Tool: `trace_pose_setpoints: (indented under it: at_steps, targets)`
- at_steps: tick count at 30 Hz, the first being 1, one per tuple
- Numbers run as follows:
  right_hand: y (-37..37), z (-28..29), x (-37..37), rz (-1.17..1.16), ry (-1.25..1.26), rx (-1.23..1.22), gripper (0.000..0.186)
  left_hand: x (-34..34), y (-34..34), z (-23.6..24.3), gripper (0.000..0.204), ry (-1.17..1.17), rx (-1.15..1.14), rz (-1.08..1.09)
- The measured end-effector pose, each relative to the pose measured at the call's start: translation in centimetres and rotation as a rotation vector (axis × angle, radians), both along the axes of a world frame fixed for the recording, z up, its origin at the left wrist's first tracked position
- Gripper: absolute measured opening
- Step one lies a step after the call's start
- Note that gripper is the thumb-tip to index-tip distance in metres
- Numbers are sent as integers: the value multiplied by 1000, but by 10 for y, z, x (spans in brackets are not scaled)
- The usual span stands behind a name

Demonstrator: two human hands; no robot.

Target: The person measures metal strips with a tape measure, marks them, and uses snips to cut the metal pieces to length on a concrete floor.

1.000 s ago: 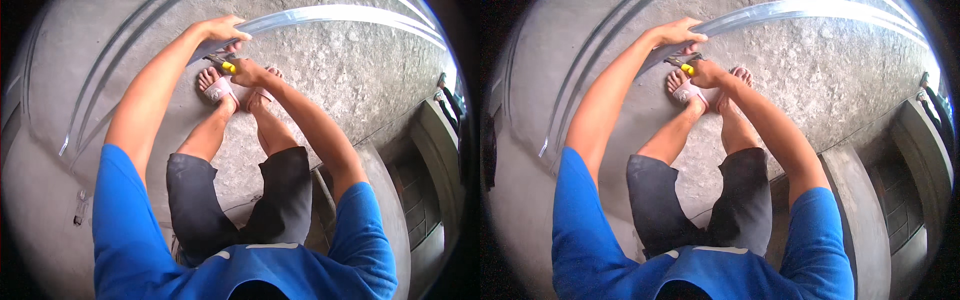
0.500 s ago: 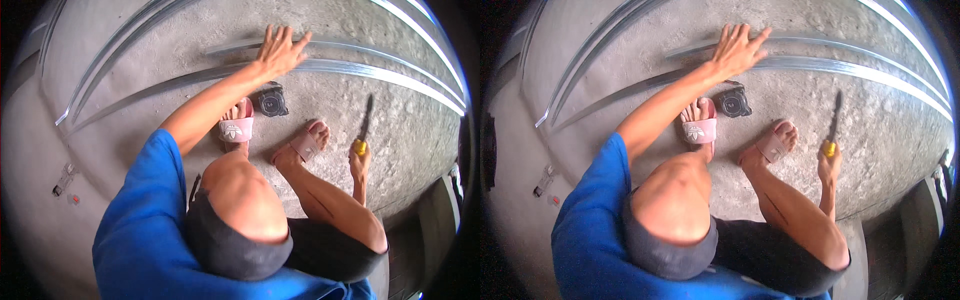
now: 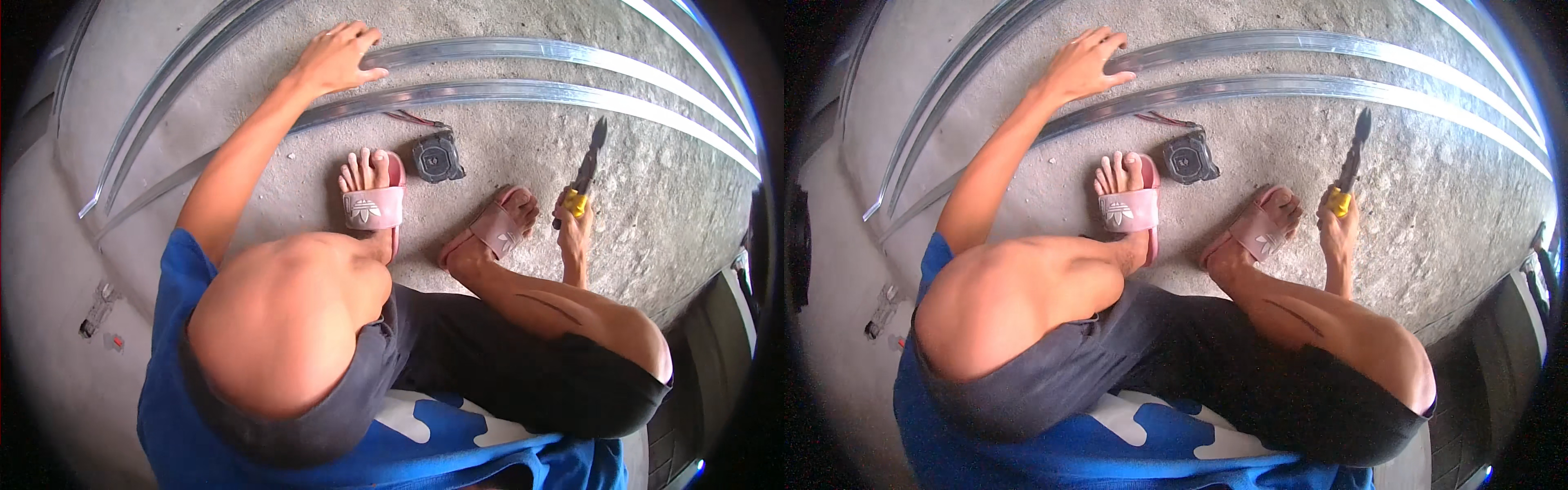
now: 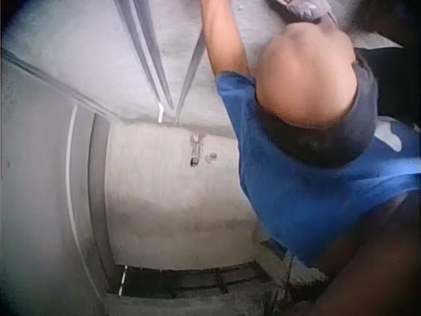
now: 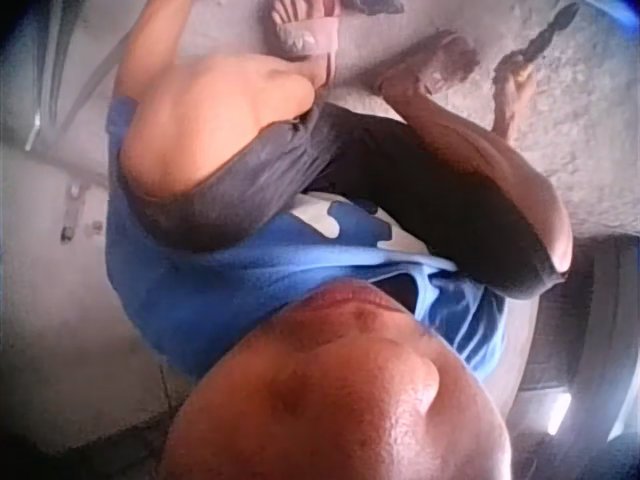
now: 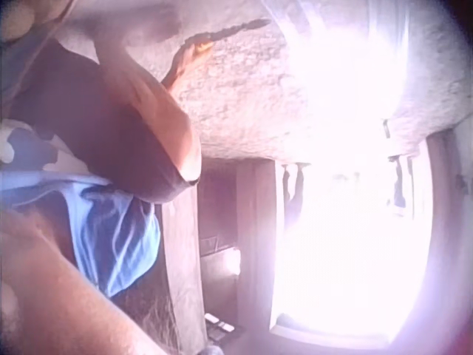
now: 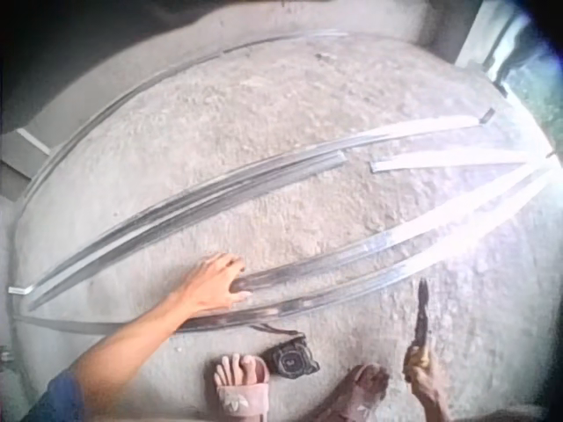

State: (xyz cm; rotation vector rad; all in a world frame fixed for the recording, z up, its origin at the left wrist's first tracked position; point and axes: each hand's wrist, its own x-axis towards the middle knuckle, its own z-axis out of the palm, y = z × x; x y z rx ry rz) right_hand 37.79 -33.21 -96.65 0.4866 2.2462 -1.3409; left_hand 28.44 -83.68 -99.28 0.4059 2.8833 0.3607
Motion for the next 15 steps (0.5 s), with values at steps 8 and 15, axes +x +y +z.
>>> trace_pose_setpoints:
  at_steps: [8, 15]
  targets:
    - [-9, -3, -7, 79, 38, 74, 29, -15, 12, 2, 57, -151, 5, -12]
    - [-16, -10, 10, -3, 27, 29, 29, 6, 16, -1, 49, -107, 0, -12]
